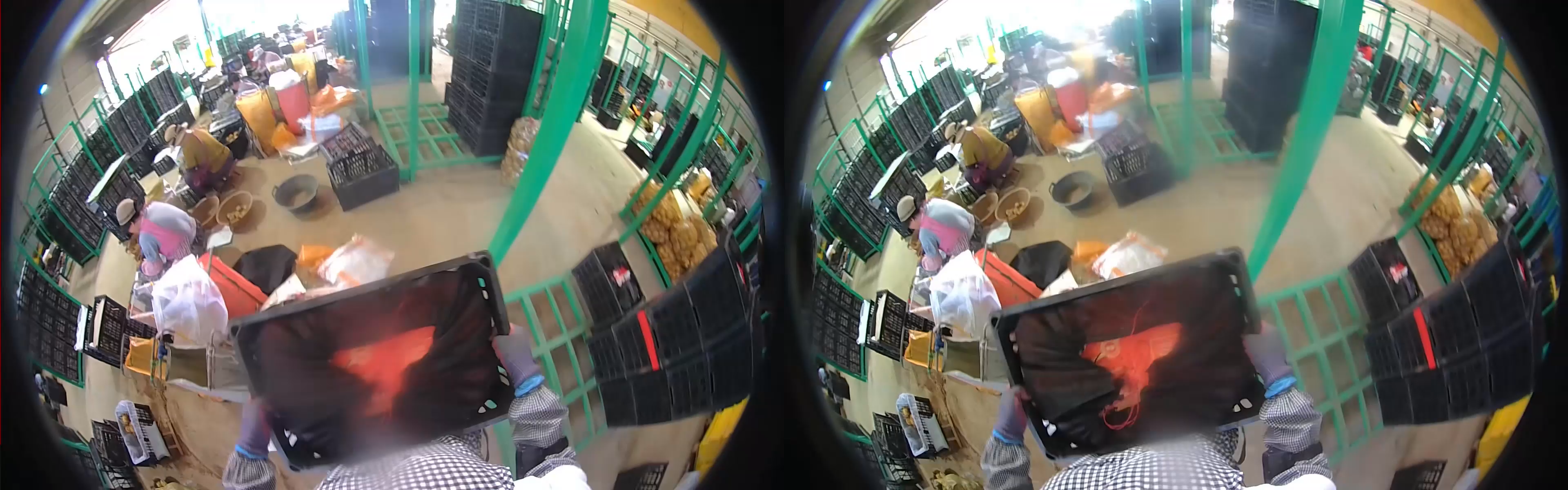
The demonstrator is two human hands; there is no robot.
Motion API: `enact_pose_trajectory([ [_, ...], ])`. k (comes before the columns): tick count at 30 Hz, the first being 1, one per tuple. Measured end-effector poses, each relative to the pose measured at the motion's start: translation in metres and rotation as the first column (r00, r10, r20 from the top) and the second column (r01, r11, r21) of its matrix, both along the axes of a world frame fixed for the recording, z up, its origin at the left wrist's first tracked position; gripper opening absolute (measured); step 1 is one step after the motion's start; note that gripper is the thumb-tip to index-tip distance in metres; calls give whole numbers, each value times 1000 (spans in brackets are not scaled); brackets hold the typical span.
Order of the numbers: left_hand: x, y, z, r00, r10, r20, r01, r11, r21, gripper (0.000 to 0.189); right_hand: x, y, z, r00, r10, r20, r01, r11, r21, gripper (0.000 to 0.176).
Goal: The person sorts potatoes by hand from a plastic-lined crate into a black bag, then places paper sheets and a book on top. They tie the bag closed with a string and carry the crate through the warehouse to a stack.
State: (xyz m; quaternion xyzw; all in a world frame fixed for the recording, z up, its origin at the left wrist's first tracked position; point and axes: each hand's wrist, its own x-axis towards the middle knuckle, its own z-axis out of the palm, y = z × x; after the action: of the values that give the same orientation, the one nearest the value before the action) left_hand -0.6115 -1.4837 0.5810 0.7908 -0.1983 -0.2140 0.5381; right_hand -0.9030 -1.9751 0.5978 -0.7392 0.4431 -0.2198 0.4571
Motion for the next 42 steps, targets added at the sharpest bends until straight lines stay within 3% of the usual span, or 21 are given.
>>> enact_pose_trajectory([
  [1, -1, -15, -2, 995, 24, 99, -24, 1000, 3, 37, 28, -23, 27, 1000, 23, 8, -24, 999, 49, 14],
  [3, -19, -54, 23, 974, 124, 188, -119, 992, -36, 43, 67, -79, 47, 963, 72, -260, -68, 997, 22, 18],
  [5, -15, -82, 20, 972, 204, 120, -192, 976, -108, 51, 109, -120, 66, 987, 109, -116, -100, 992, 82, 15],
  [8, -4, -111, 16, 888, 199, 414, -270, 955, 121, 65, 167, -180, 53, 976, 205, -68, -195, 972, 135, 10],
  [11, 25, -160, 22, 854, 189, 484, -322, 924, 207, 74, 228, -228, 44, 961, 268, -69, -256, 955, 148, 8],
  [13, 63, -172, -17, 873, 239, 425, -344, 920, 190, 73, 272, -258, 41, 952, 299, -59, -287, 945, 161, 9],
  [15, 109, -211, -26, 840, 197, 505, -301, 944, 133, 70, 313, -282, 38, 957, 288, -36, -276, 941, 197, 8],
  [19, 219, -296, -7, 928, 200, 313, -251, 959, 132, 59, 382, -333, 47, 963, 213, -165, -157, 941, 299, 5],
  [20, 250, -320, 2, 940, 186, 288, -233, 962, 142, 53, 383, -359, 8, 969, 197, -147, -137, 930, 341, 13],
  [23, 319, -372, 41, 975, 120, 189, -148, 978, 144, 27, 388, -380, 28, 998, 32, -49, -5, 885, 466, 12],
  [25, 370, -441, 45, 957, 202, -206, -208, 978, -8, 19, 383, -404, 18, 988, -70, -137, 118, 914, 388, 14],
  [26, 398, -480, 34, 852, 191, -488, -323, 924, -203, 16, 381, -418, 8, 970, -127, -209, 197, 913, 358, 15],
  [27, 428, -519, 25, 887, 131, -443, -238, 951, -196, 15, 382, -439, 0, 945, -183, -272, 267, 910, 317, 16],
  [30, 476, -650, 50, 911, 22, -413, -51, 997, -59, 10, 362, -498, -44, 933, -355, -60, 358, 896, 263, 20],
  [31, 503, -683, 21, 970, -103, -221, 97, 994, -40, 4, 359, -510, -41, 909, -413, -56, 411, 863, 293, 20],
  [33, 510, -786, 48, 896, -83, -436, 111, 993, 39, 2, 350, -545, -17, 852, -521, -56, 506, 789, 349, 20],
  [34, 528, -823, 38, 893, -233, -384, 261, 965, 20, 4, 325, -555, -58, 852, -517, -80, 520, 822, 231, 18],
  [35, 547, -861, 28, 868, -377, -324, 398, 918, -1, 5, 320, -569, -57, 792, -604, -92, 605, 753, 259, 14],
  [37, 524, -958, 60, 738, -287, -611, 293, 952, -93, 9, 310, -584, -47, 660, -748, -74, 722, 604, 338, 9],
  [40, 490, -1091, 96, 751, -404, -522, 484, 875, 19, 15, 283, -611, -39, 457, -889, 33, 793, 424, 437, 9],
  [42, 483, -1175, 85, 641, -523, -562, 613, 789, -35, 14, 260, -620, -53, 357, -931, 79, 817, 352, 458, 11],
])
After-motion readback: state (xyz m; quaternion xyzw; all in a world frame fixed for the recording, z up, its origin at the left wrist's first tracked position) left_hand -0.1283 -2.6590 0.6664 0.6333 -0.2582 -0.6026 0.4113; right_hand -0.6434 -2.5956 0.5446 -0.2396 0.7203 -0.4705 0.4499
